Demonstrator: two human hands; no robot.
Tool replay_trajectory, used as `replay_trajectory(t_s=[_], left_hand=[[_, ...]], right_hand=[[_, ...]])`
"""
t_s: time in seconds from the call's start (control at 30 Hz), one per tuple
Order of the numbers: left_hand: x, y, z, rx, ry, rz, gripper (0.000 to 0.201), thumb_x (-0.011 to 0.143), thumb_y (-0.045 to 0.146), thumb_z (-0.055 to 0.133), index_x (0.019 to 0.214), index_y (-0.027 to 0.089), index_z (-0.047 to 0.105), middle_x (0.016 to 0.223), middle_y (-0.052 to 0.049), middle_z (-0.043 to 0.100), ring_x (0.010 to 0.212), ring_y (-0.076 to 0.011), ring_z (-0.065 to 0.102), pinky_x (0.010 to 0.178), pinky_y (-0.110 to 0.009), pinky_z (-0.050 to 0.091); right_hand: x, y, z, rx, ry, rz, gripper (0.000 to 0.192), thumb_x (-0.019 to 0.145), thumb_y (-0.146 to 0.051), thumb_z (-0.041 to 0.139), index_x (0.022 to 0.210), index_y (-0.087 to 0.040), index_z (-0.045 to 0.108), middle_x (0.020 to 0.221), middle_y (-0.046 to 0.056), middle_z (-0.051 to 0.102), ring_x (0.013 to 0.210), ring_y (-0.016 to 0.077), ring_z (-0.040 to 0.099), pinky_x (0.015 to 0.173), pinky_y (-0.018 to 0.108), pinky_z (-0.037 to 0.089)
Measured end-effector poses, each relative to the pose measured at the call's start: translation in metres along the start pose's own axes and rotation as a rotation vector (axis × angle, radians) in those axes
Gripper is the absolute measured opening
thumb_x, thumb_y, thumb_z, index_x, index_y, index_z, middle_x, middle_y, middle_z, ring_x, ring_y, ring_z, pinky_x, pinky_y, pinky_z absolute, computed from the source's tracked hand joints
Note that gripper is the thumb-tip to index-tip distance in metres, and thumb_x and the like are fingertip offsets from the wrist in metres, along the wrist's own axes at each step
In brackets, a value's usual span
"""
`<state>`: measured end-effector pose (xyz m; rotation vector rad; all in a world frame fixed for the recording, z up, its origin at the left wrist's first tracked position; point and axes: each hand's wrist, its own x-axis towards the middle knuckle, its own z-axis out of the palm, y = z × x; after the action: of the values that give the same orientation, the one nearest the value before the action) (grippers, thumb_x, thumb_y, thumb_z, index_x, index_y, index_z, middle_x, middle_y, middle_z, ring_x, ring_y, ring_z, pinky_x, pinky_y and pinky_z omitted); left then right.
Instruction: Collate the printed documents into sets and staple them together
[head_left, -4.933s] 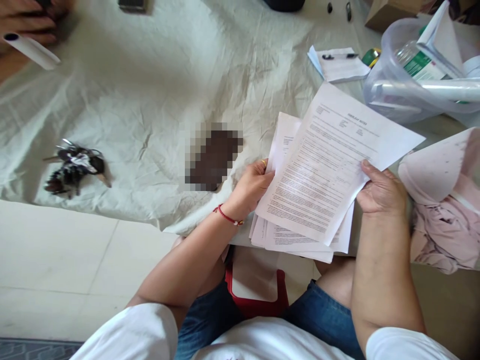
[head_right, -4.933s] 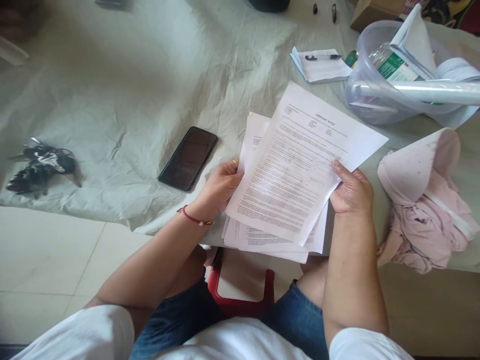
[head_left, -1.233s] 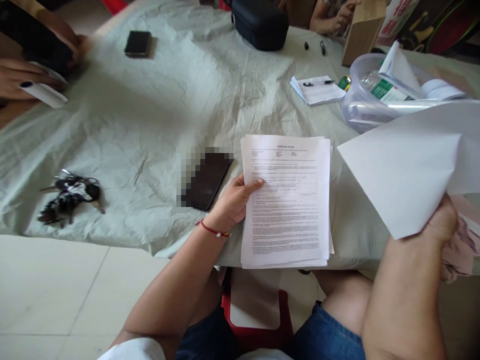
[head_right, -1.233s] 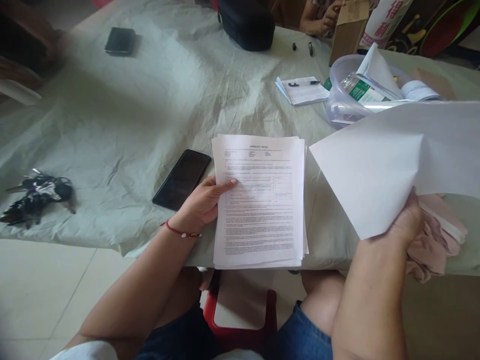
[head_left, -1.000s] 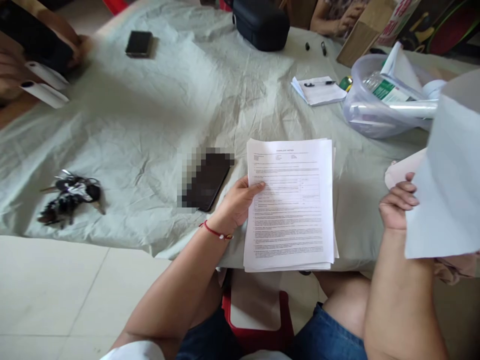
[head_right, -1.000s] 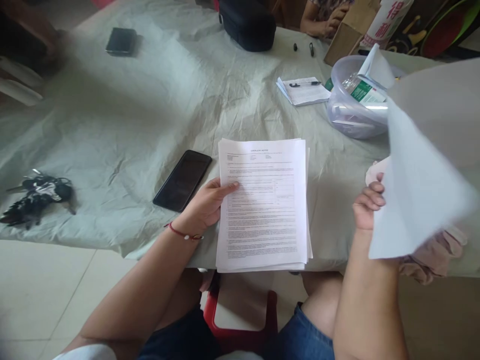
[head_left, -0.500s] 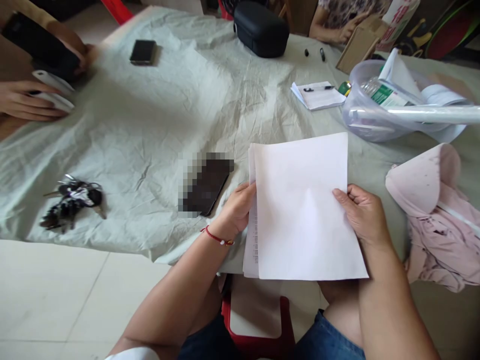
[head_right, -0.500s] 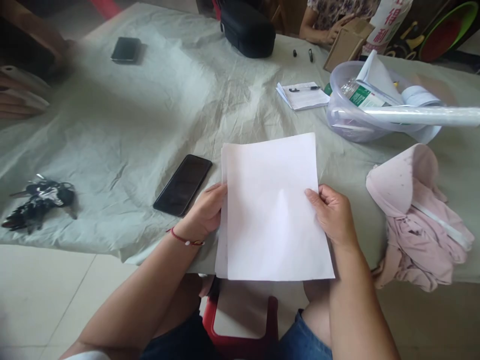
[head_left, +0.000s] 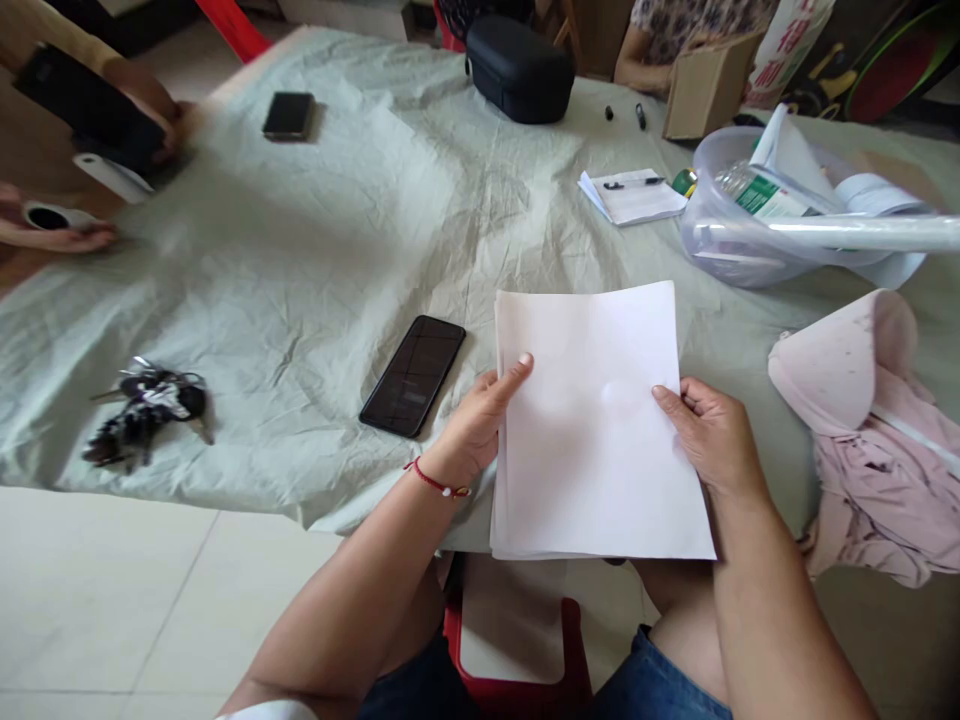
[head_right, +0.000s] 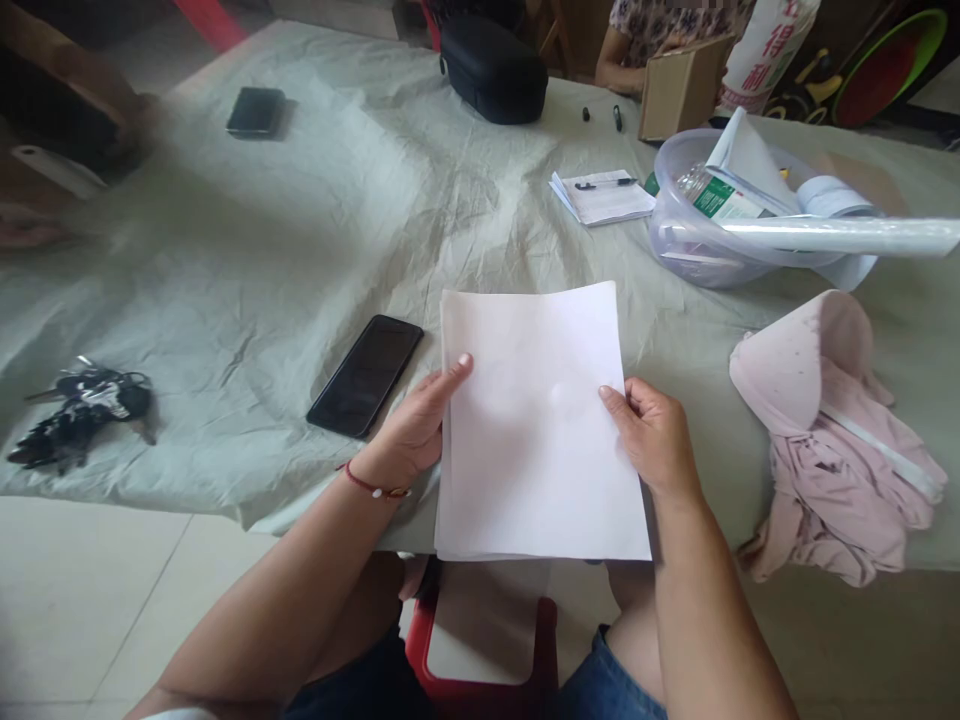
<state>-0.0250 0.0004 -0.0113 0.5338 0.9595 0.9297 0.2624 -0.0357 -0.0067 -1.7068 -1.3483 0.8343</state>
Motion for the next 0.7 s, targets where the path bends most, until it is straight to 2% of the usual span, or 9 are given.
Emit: replay_trajectory(t_s=[0.1,0.17,0.2,0.27,0.33,0.4,0.47,0.57,0.7], left_hand=[[0.0,-0.003,-0.003,0.053,0.03,-0.021,0.052,0.061,0.051,0.107,0.096,0.02,0.084,0.103,-0.013,0.089,0.103,-0.039,0.085,0.093,-0.05,0.07],[0.002,-0.005,-0.004,0.047,0.056,-0.015,0.048,0.062,0.049,0.106,0.095,0.02,0.085,0.099,-0.011,0.089,0.095,-0.0348,0.085,0.088,-0.046,0.069],[0.002,-0.006,-0.005,0.038,0.067,-0.013,0.047,0.063,0.048,0.105,0.094,0.02,0.085,0.098,-0.011,0.089,0.093,-0.0335,0.085,0.086,-0.045,0.069],[0.002,-0.006,-0.003,0.021,0.089,-0.003,0.045,0.063,0.047,0.105,0.094,0.019,0.085,0.098,-0.011,0.089,0.091,-0.0325,0.084,0.085,-0.044,0.068],[0.0,-0.004,0.001,0.007,0.106,0.031,0.045,0.063,0.045,0.105,0.095,0.019,0.086,0.1,-0.012,0.089,0.092,-0.0327,0.084,0.086,-0.044,0.069],[-0.005,0.0,0.007,0.005,0.086,0.087,0.046,0.065,0.045,0.105,0.098,0.019,0.086,0.103,-0.011,0.089,0.097,-0.0343,0.084,0.089,-0.046,0.069],[-0.013,0.006,0.013,0.015,0.042,0.157,0.046,0.066,0.047,0.105,0.099,0.02,0.087,0.105,-0.01,0.089,0.104,-0.0363,0.084,0.094,-0.048,0.07],[-0.029,0.014,0.02,0.065,-0.001,0.275,0.044,0.07,0.051,0.104,0.097,0.021,0.088,0.107,-0.008,0.089,0.112,-0.0388,0.083,0.099,-0.05,0.069],[-0.043,0.02,0.021,0.206,-0.026,0.465,0.041,0.08,0.058,0.099,0.094,0.022,0.087,0.099,-0.005,0.086,0.108,-0.0357,0.083,0.093,-0.046,0.07]], right_hand=[[0.0,0.005,0.005,0.01,-0.02,0.001,0.053,0.091,-0.071,0.083,0.076,-0.024,0.066,0.066,-0.002,0.057,0.064,0.0143,0.047,0.059,0.029,0.039],[0.002,0.008,0.009,0.009,0.031,0.006,0.046,0.09,-0.068,0.086,0.093,-0.024,0.075,0.082,0.0,0.071,0.075,0.0166,0.059,0.069,0.03,0.048],[0.003,0.009,0.01,0.009,0.071,0.014,0.048,0.087,-0.067,0.089,0.105,-0.025,0.078,0.095,0.002,0.076,0.084,0.0182,0.064,0.076,0.031,0.052],[0.006,0.007,0.009,0.054,0.103,0.058,0.065,0.076,-0.065,0.098,0.124,-0.026,0.077,0.116,0.006,0.08,0.102,0.0218,0.07,0.089,0.034,0.057],[0.006,0.002,0.006,0.204,-0.027,0.154,0.073,0.069,-0.063,0.103,0.125,-0.025,0.078,0.123,0.008,0.082,0.112,0.0255,0.074,0.097,0.039,0.061],[0.005,-0.006,0.001,0.374,-0.265,0.265,0.067,0.069,-0.059,0.105,0.121,-0.023,0.081,0.123,0.01,0.084,0.118,0.0294,0.077,0.104,0.044,0.063],[0.003,-0.012,-0.003,0.468,-0.335,0.323,0.063,0.066,-0.051,0.108,0.117,-0.024,0.084,0.122,0.009,0.085,0.12,0.0304,0.078,0.108,0.047,0.063],[0.001,-0.016,-0.003,0.53,-0.224,0.299,0.055,0.06,-0.042,0.111,0.106,-0.025,0.086,0.119,0.006,0.087,0.118,0.0291,0.079,0.113,0.049,0.062],[0.002,-0.02,0.004,0.586,0.059,0.06,0.047,0.058,-0.045,0.11,0.094,-0.027,0.085,0.116,0.003,0.086,0.123,0.0284,0.077,0.122,0.052,0.058]])
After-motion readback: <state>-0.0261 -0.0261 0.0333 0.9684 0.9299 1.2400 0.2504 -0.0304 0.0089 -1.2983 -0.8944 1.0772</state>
